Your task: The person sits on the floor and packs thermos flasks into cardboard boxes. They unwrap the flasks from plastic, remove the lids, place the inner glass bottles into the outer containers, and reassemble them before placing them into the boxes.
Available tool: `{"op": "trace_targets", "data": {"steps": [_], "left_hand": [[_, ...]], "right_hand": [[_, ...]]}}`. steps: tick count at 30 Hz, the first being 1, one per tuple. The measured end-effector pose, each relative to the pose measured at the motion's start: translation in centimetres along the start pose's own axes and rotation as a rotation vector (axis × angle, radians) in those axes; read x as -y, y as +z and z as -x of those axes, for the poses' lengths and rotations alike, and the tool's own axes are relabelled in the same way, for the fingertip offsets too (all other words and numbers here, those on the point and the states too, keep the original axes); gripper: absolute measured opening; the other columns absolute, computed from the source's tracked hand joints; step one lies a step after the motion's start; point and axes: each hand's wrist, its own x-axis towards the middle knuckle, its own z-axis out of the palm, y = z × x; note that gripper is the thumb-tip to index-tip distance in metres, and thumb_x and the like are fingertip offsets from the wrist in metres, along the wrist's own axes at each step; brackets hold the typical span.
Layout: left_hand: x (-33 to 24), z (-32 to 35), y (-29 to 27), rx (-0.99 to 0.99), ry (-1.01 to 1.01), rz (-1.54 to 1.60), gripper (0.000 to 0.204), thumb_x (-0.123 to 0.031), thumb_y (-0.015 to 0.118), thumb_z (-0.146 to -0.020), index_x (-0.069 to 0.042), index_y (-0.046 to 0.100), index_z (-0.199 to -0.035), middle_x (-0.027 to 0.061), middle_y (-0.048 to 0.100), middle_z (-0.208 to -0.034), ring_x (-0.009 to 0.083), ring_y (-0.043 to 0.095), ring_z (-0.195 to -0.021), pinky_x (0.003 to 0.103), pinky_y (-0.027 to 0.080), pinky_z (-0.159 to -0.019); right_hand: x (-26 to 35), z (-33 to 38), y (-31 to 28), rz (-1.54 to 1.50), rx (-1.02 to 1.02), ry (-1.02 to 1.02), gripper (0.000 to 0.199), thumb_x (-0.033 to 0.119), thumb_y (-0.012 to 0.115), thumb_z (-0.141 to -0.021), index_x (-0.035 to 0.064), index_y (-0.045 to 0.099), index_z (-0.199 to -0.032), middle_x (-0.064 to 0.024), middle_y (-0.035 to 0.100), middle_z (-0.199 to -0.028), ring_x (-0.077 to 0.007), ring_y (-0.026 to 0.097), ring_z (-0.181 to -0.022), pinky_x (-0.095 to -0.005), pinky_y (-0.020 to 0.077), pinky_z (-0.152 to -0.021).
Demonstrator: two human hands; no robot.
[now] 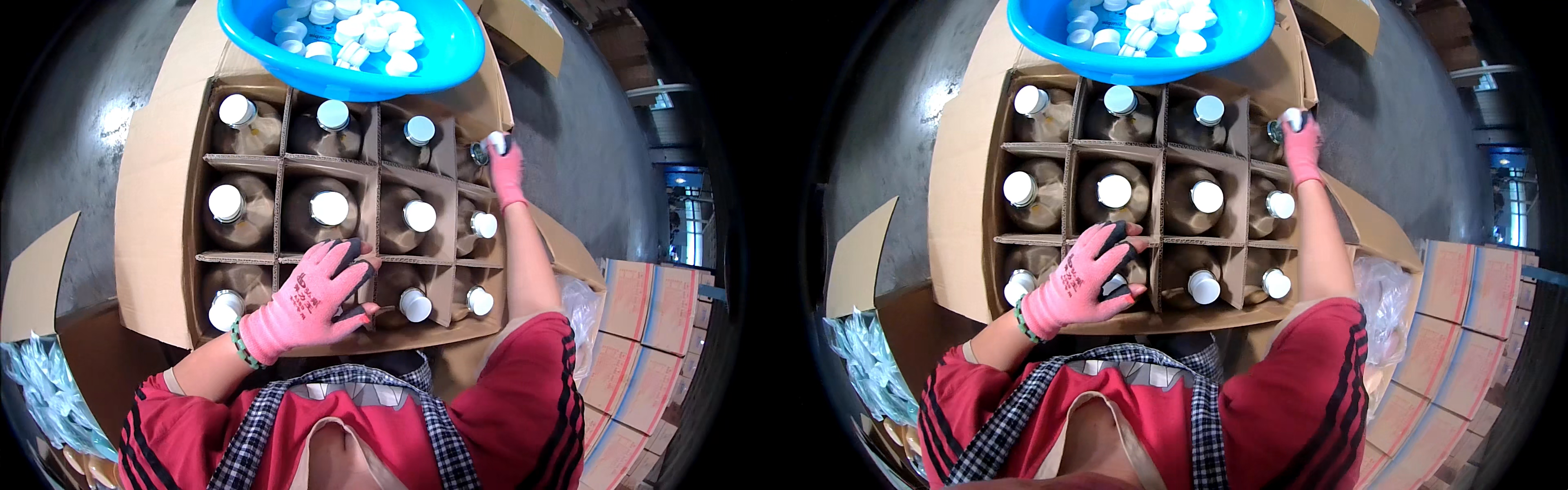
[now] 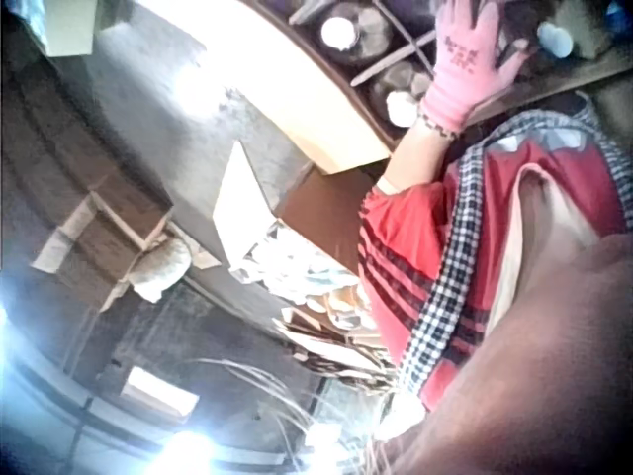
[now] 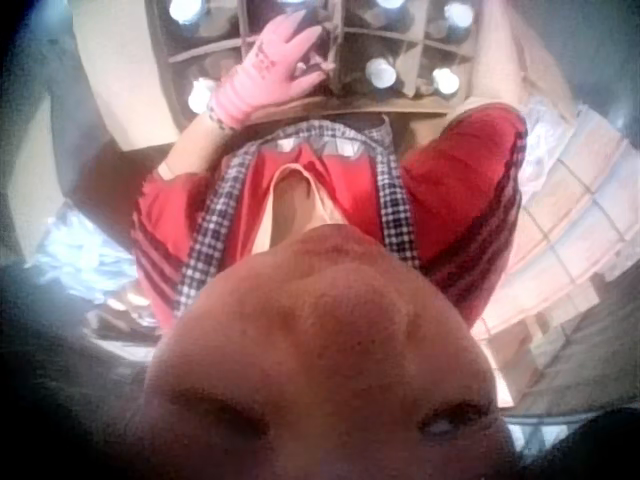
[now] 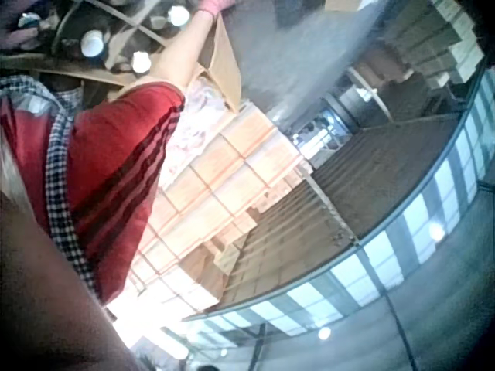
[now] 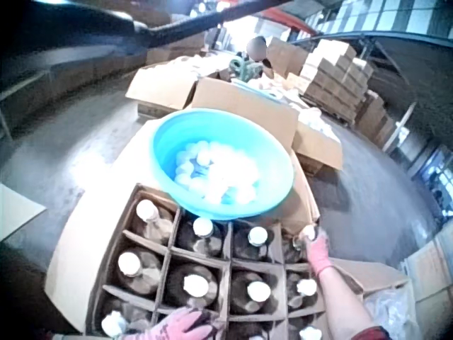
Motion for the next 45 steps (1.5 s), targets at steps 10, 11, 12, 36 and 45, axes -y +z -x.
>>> {"op": "trace_targets", "data": {"steps": [10, 11, 12, 36, 45], "left_hand": [[6.2, -5.3, -2.8, -0.647, -0.449, 0.716, 0.042, -0.010, 0.055, -0.081, -0.001, 0.036, -0.117, 0.0103, 0.041, -0.112, 0.0189, 0.049, -0.097, 0.030, 0.043, -0.078], [7.5, -7.0, -3.9, -0.640, -0.463, 0.775, 0.036, -0.013, 0.053, -0.083, -0.001, 0.038, -0.114, 0.0098, 0.043, -0.107, 0.0176, 0.051, -0.092, 0.029, 0.045, -0.072], [8.1, -9.3, -4.5, -0.677, -0.513, 0.943, 0.032, -0.017, 0.053, -0.084, -0.001, 0.041, -0.109, 0.0095, 0.046, -0.100, 0.0175, 0.052, -0.087, 0.028, 0.046, -0.068], [-4.4, 12.7, 0.5, -0.120, -0.359, 0.160, 0.042, -0.027, 0.054, -0.081, 0.002, 0.046, -0.110, 0.0189, 0.049, -0.109, 0.0322, 0.049, -0.101, 0.035, 0.041, -0.086], [-7.8, 19.7, -1.4, -0.530, -0.134, -0.522, 0.043, -0.023, 0.066, -0.062, -0.003, 0.050, -0.095, 0.0175, 0.048, -0.102, 0.0337, 0.049, -0.092, 0.042, 0.042, -0.077]], "right_hand": [[4.4, -2.2, 1.4, 0.224, 0.417, -0.112, 0.065, 0.034, 0.067, -0.068, -0.0036, 0.043, -0.115, -0.0236, 0.053, -0.107, -0.0313, 0.052, -0.100, -0.0380, 0.0415, -0.085], [4.7, -2.6, 0.8, 0.212, 0.524, -0.052, 0.060, 0.035, 0.066, -0.068, -0.0033, 0.047, -0.111, -0.0227, 0.055, -0.104, -0.0316, 0.053, -0.097, -0.0377, 0.0422, -0.084], [5.0, -2.9, 0.0, 0.205, 0.627, 0.010, 0.056, 0.036, 0.065, -0.069, -0.0031, 0.052, -0.106, -0.0218, 0.057, -0.101, -0.0320, 0.054, -0.095, -0.0374, 0.0428, -0.083], [8.3, 26.8, -12.3, -0.589, 0.139, 0.088, 0.046, 0.020, 0.059, -0.081, -0.0042, 0.042, -0.117, -0.0172, 0.046, -0.116, -0.0248, 0.044, -0.107, -0.0352, 0.0325, -0.093], [14.6, 38.7, -18.7, -0.294, 0.586, -0.415, 0.028, 0.024, 0.056, -0.078, -0.0015, 0.053, -0.088, -0.0169, 0.052, -0.087, -0.0336, 0.049, -0.088, -0.0395, 0.0380, -0.078]]}}
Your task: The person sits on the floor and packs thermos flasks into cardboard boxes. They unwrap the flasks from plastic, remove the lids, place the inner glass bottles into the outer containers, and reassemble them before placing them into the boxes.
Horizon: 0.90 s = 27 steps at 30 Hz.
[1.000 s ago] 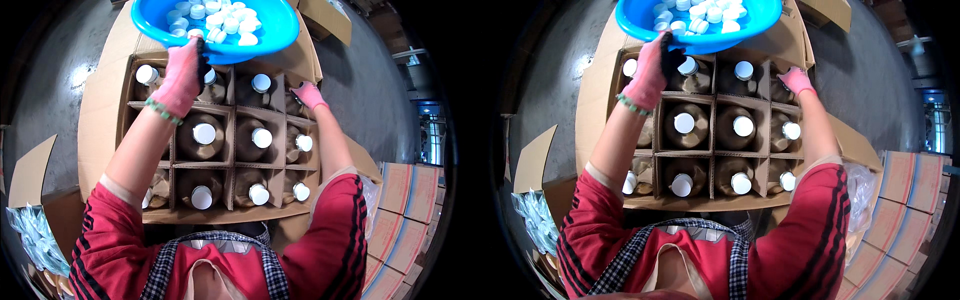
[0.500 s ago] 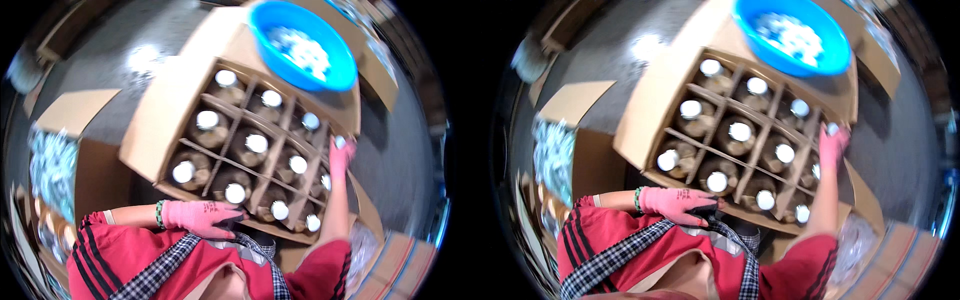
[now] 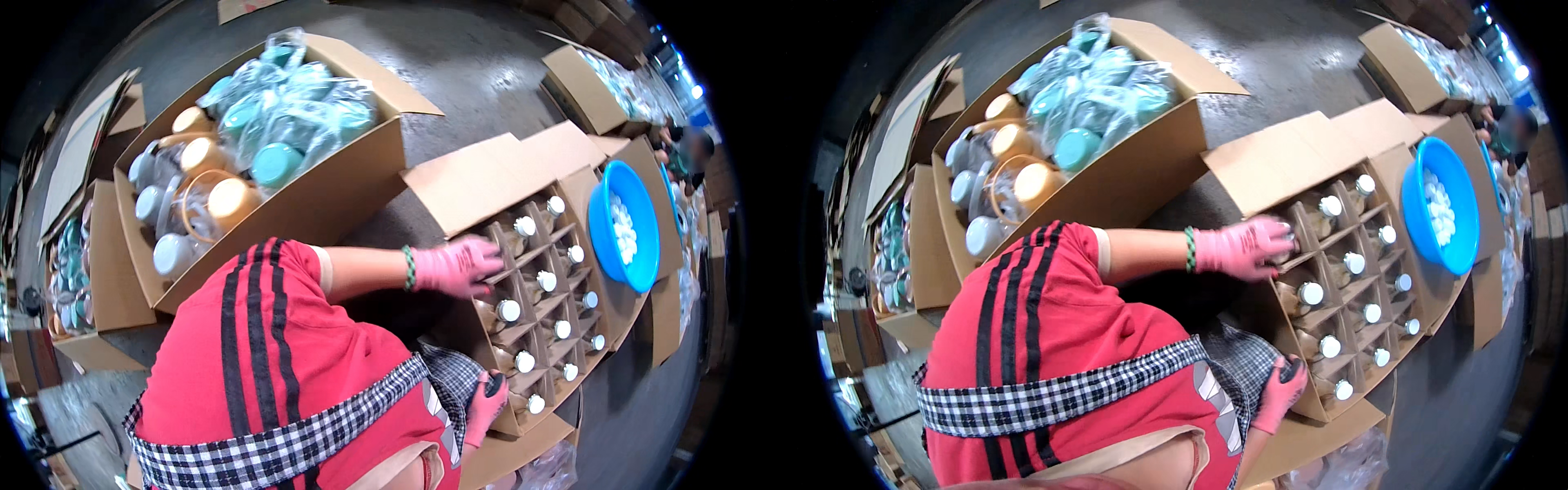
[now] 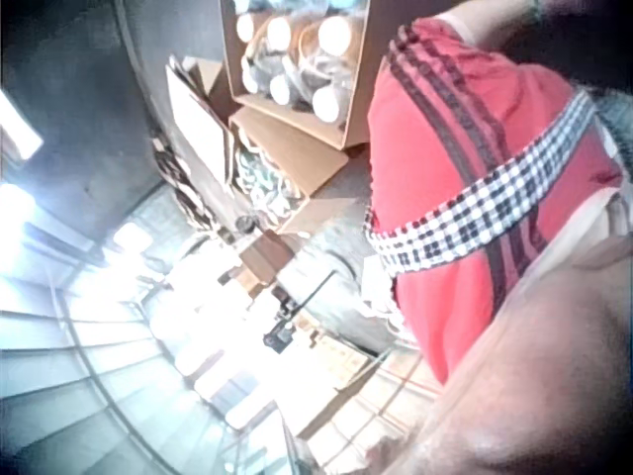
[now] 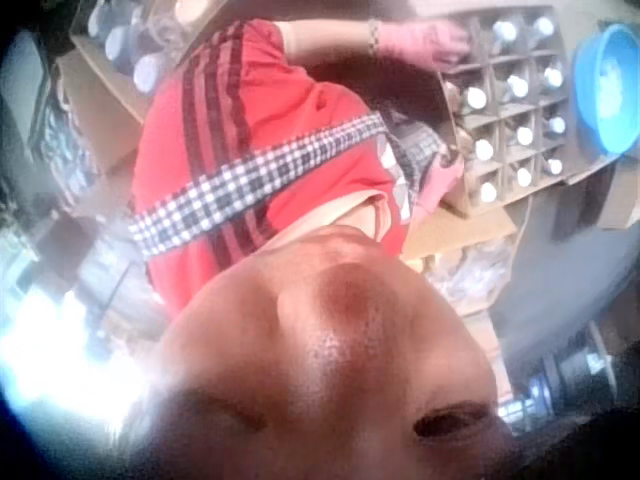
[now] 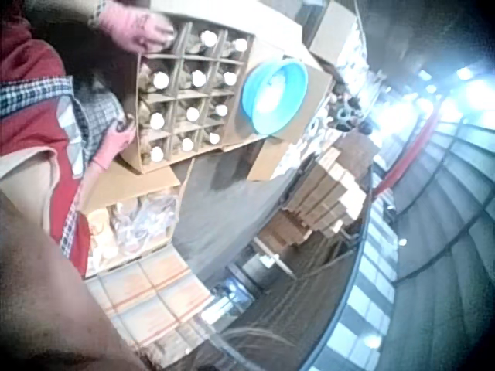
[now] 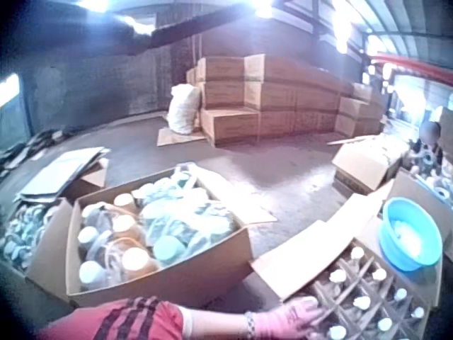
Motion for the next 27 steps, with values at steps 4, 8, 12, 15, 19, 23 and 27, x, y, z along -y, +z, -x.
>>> {"op": "trace_targets", "data": {"steps": [4, 8, 12, 15, 19, 23, 27], "left_hand": [[4.4, 5.1, -11.9, 0.029, -0.470, -0.670, 0.049, -0.033, 0.066, -0.061, -0.005, 0.050, -0.098, 0.0166, 0.051, -0.100, 0.0309, 0.050, -0.092, 0.040, 0.040, -0.079], [10.3, 15.9, -18.6, 0.420, -1.211, -0.497, 0.046, -0.038, 0.060, -0.073, 0.001, 0.055, -0.098, 0.0184, 0.057, -0.103, 0.0267, 0.056, -0.097, 0.036, 0.044, -0.080], [8.5, 17.3, -17.3, 0.202, -1.020, -0.518, 0.032, -0.029, 0.056, -0.077, -0.001, 0.058, -0.093, 0.0170, 0.060, -0.094, 0.0301, 0.058, -0.091, 0.036, 0.046, -0.077], [7.2, 19.3, -16.0, 0.218, -0.928, -0.519, 0.028, -0.026, 0.054, -0.079, -0.001, 0.056, -0.092, 0.0186, 0.061, -0.087, 0.0306, 0.059, -0.085, 0.038, 0.046, -0.073], [4.5, 20.5, -15.6, 0.161, -0.923, -0.331, 0.029, -0.025, 0.056, -0.078, -0.002, 0.053, -0.095, 0.0200, 0.060, -0.086, 0.0311, 0.058, -0.087, 0.039, 0.045, -0.074], [3.9, 21.9, -20.2, -0.202, -0.727, -0.253, 0.046, -0.029, 0.062, -0.071, -0.004, 0.048, -0.107, 0.0249, 0.047, -0.112, 0.0364, 0.049, -0.102, 0.037, 0.041, -0.084], [6.7, 25.8, -22.3, 0.261, -1.085, -0.327, 0.099, -0.034, 0.071, -0.056, -0.008, 0.016, -0.134, 0.0266, 0.029, -0.128, 0.0413, 0.042, -0.109, 0.039, 0.036, -0.092]], "right_hand": [[-0.8, 0.6, 0.0, 0.067, -0.037, -0.014, 0.028, 0.023, 0.055, -0.080, -0.0028, 0.053, -0.091, -0.0178, 0.053, -0.090, -0.0331, 0.051, -0.087, -0.0387, 0.0394, -0.077], [-0.1, 0.5, 0.9, 0.120, -0.068, -0.017, 0.028, 0.025, 0.053, -0.081, -0.0015, 0.054, -0.090, -0.0180, 0.054, -0.089, -0.0335, 0.051, -0.087, -0.0396, 0.0395, -0.076], [1.6, 0.6, 1.4, 0.163, -0.099, -0.026, 0.029, 0.028, 0.053, -0.081, 0.0001, 0.055, -0.090, -0.0176, 0.054, -0.090, -0.0332, 0.051, -0.087, -0.0401, 0.0393, -0.077], [2.4, 1.7, 2.0, 0.301, -0.113, -0.093, 0.028, 0.026, 0.052, -0.081, 0.0014, 0.054, -0.092, -0.0153, 0.054, -0.092, -0.0326, 0.049, -0.089, -0.0407, 0.0385, -0.079], [1.8, 3.1, 1.7, 0.280, -0.171, -0.104, 0.028, 0.025, 0.052, -0.080, 0.0005, 0.053, -0.092, -0.0160, 0.054, -0.092, -0.0338, 0.049, -0.090, -0.0404, 0.0385, -0.079], [1.6, 4.0, 1.1, 0.341, -0.160, -0.060, 0.029, 0.025, 0.052, -0.080, -0.0002, 0.052, -0.094, -0.0164, 0.053, -0.093, -0.0346, 0.048, -0.091, -0.0405, 0.0382, -0.079], [1.1, 3.8, 1.4, 0.351, -0.155, -0.067, 0.029, 0.025, 0.053, -0.080, 0.0002, 0.052, -0.095, -0.0171, 0.053, -0.095, -0.0344, 0.048, -0.091, -0.0405, 0.0380, -0.079]]}}
